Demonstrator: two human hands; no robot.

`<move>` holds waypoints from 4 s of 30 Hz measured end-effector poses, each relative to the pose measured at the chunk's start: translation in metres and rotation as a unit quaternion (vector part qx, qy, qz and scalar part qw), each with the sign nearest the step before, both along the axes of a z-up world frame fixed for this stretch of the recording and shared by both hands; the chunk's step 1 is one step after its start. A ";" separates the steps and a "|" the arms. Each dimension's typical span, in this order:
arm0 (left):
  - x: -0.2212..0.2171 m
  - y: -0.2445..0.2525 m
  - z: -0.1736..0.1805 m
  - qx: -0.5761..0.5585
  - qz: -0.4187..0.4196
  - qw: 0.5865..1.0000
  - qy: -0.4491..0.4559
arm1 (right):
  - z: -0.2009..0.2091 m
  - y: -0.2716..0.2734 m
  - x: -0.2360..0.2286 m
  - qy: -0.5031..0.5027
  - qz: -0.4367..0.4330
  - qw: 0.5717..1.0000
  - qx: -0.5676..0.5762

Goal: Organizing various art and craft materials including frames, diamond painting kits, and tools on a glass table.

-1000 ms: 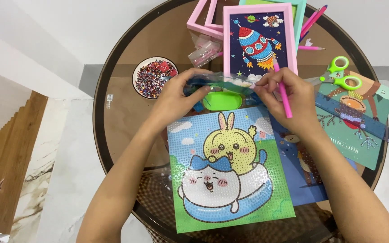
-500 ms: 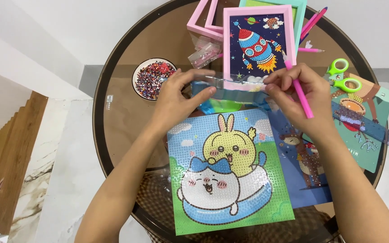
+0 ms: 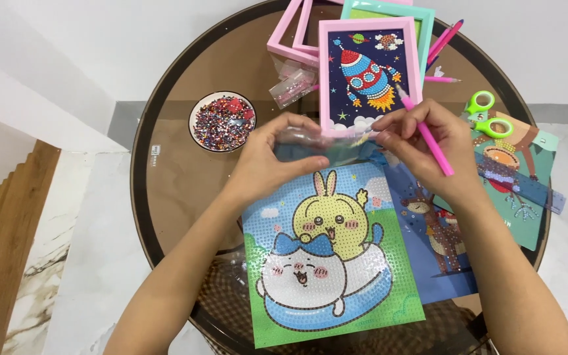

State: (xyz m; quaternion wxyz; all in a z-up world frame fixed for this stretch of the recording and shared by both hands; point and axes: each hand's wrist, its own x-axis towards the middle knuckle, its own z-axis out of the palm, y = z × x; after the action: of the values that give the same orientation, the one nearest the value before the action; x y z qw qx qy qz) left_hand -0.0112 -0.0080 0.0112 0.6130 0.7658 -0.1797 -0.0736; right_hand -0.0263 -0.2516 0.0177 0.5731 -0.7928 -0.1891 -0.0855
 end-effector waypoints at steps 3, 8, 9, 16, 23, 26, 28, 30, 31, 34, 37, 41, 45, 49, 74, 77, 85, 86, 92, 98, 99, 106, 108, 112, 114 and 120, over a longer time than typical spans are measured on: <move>-0.001 -0.001 -0.001 -0.041 -0.027 0.999 -0.012 | 0.004 -0.001 -0.003 -0.012 0.018 1.000 -0.013; 0.002 0.001 0.001 -0.081 0.000 0.996 0.032 | 0.007 -0.027 0.003 -0.065 -0.045 0.997 0.005; 0.002 0.002 0.003 -0.069 0.022 0.996 0.047 | 0.004 -0.034 0.004 -0.132 -0.083 0.988 -0.002; 0.005 0.003 -0.002 -0.097 0.032 0.993 0.060 | -0.005 -0.052 0.007 -0.215 -0.178 0.956 -0.093; 0.002 -0.001 -0.005 -0.185 0.031 0.971 0.147 | 0.011 -0.007 -0.011 -0.028 -0.040 0.989 -0.141; -0.001 -0.005 -0.005 -0.175 0.028 0.974 0.140 | 0.011 0.001 -0.017 -0.069 -0.035 0.989 -0.124; -0.001 -0.005 -0.006 -0.160 0.022 0.979 0.124 | 0.012 0.001 -0.021 -0.082 -0.052 0.988 -0.124; 0.000 -0.002 -0.008 -0.103 0.004 0.992 -0.068 | 0.013 0.001 -0.024 -0.113 -0.080 0.984 -0.116; -0.004 -0.002 -0.002 -0.103 0.004 0.992 -0.067 | 0.015 0.002 -0.024 -0.112 -0.080 0.984 -0.115; -0.015 0.001 0.013 -0.077 0.023 0.981 -0.178 | 0.022 0.008 -0.028 -0.173 -0.056 0.968 -0.171; -0.019 0.004 0.014 0.125 -0.006 0.984 -0.126 | 0.025 0.018 -0.034 -0.180 -0.008 0.970 -0.160; -0.009 0.007 0.013 0.071 0.043 0.991 -0.107 | 0.022 0.022 -0.034 -0.125 -0.020 0.982 -0.140; 0.001 0.022 0.029 -0.160 0.161 0.973 0.049 | -0.006 0.028 -0.011 -0.097 0.007 0.956 -0.275; 0.025 0.033 0.002 -0.227 0.186 0.956 -0.024 | -0.005 0.065 0.004 -0.106 0.028 0.928 -0.356; 0.031 0.034 -0.020 -0.158 0.220 0.959 -0.080 | 0.050 0.077 -0.037 0.136 0.029 0.819 -0.556; 0.034 0.033 -0.026 -0.137 0.210 0.965 -0.081 | 0.041 0.067 -0.045 0.135 0.020 0.799 -0.586; 0.031 0.031 -0.024 -0.113 0.202 0.969 -0.085 | 0.048 0.064 -0.039 0.163 0.018 0.819 -0.551; 0.030 0.031 -0.022 -0.112 0.200 0.970 -0.078 | 0.047 0.067 -0.035 0.111 0.022 0.839 -0.533; 0.034 0.034 -0.026 -0.103 0.199 0.972 -0.070 | 0.031 0.074 -0.024 0.047 0.051 0.857 -0.511; 0.035 0.033 -0.027 -0.112 0.196 0.972 -0.063 | 0.016 0.071 -0.022 0.028 0.073 0.852 -0.517; 0.036 0.034 -0.030 -0.116 0.194 0.972 -0.062 | 0.012 0.070 -0.022 0.023 0.070 0.848 -0.524; 0.026 0.027 -0.011 -0.130 0.197 0.969 -0.066 | 0.023 0.040 -0.025 0.025 0.062 0.862 -0.502; 0.027 0.029 -0.015 -0.125 0.198 0.970 -0.067 | 0.027 0.002 -0.018 -0.021 -0.050 0.953 -0.300; 0.021 0.025 0.000 -0.150 0.204 0.967 0.002 | -0.008 -0.084 0.028 -0.101 -0.224 0.924 -0.294; 0.023 0.027 -0.005 -0.098 0.220 0.971 -0.010 | -0.035 -0.118 0.046 -0.122 -0.280 0.906 -0.294; 0.019 0.025 0.001 -0.113 0.218 0.969 -0.020 | -0.021 -0.150 0.042 0.020 -0.346 0.837 -0.424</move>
State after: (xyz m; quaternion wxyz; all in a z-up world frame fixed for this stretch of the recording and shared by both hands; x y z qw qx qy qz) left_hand 0.0078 0.0166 0.0119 0.6934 0.7134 -0.0277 0.0975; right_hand 0.0155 -0.4012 -0.0036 0.1176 -0.9733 0.0915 -0.1744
